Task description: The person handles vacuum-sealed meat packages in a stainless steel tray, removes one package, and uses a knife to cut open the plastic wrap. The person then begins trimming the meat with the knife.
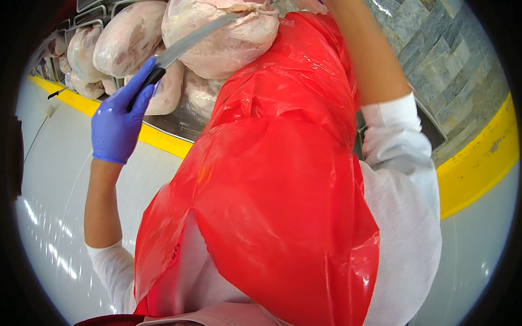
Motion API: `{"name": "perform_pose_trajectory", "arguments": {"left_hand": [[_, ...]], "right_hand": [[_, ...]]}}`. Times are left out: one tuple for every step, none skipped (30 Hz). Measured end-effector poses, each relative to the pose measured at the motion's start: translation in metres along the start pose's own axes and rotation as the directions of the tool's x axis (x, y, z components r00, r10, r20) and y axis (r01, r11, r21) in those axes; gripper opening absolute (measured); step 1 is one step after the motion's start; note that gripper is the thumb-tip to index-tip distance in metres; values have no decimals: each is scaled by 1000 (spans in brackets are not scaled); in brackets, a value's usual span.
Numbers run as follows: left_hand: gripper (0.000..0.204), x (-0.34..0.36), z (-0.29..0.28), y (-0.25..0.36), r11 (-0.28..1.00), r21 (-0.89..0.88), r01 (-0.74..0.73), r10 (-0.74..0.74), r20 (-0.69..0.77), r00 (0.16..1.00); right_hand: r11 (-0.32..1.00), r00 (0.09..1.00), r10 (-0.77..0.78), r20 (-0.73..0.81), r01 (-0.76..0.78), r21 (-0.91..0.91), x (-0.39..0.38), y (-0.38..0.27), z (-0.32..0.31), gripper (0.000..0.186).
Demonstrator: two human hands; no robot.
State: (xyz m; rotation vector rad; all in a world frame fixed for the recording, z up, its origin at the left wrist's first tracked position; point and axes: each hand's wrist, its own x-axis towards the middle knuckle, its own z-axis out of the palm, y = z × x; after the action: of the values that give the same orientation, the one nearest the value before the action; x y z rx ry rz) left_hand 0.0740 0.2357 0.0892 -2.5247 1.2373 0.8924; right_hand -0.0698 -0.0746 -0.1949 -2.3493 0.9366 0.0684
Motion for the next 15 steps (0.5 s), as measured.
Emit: {"name": "perform_pose_trajectory", "arguments": {"left_hand": [[38, 1, -4, 0, 1000, 4, -18, 18, -7, 1000], [38, 4, -8, 0, 999, 10, -41, 41, -14, 999], [37, 3, -10, -1, 999, 6, -43, 43, -20, 999], [37, 6, -12, 1, 997, -12, -74, 74, -36, 997], [36, 4, -12, 1, 996, -10, -90, 90, -45, 995], [36, 5, -13, 2, 994, -6, -111, 110, -54, 992], [35, 11, -16, 2, 988, 9, -151, 152, -63, 986], [33, 19, -19, 3, 993, -35, -116, 116, -2, 993], [34, 35, -26, 6, 991, 9, -132, 131, 85, 988], [34, 46, -33, 10, 990, 47, -130, 121, 163, 979], [35, 56, -39, 15, 988, 85, -132, 108, 240, 965], [34, 58, -40, 22, 992, 59, -115, 95, 278, 956], [34, 66, -41, 28, 987, 80, -139, 112, 278, 954], [34, 73, -40, 34, 982, 101, -159, 126, 278, 952], [34, 84, -41, 41, 973, 126, -193, 151, 280, 948]], "right_hand": [[996, 999, 41, 14, -42, 74, 4, -3, -4, 16], [985, 996, 84, 27, -87, 146, 8, -9, -6, 16], [970, 993, 108, 56, -118, 215, 11, -14, -5, 15], [980, 998, 64, 30, -68, 186, 14, -9, 0, 15], [987, 1000, -3, 19, 0, 158, 22, -5, 11, 15], [989, 998, -66, 6, 64, 130, 26, 1, 21, 15], [992, 996, -93, -10, 94, 82, 24, 9, 24, 14], [992, 993, -118, -26, 119, 32, 20, 20, 27, 14], [992, 991, -123, -53, 122, -20, 13, 36, 26, 13], [986, 985, -153, -74, 148, -76, 6, 45, 25, 13], [977, 979, -182, -94, 169, -133, -2, 54, 23, 12], [958, 965, -245, -93, 226, -177, -3, 54, 27, 12], [952, 963, -259, -73, 242, -185, -8, 58, 24, 12], [946, 960, -275, -51, 261, -193, -12, 61, 22, 11], [942, 960, -279, -35, 267, -202, -19, 61, 14, 11]]}}
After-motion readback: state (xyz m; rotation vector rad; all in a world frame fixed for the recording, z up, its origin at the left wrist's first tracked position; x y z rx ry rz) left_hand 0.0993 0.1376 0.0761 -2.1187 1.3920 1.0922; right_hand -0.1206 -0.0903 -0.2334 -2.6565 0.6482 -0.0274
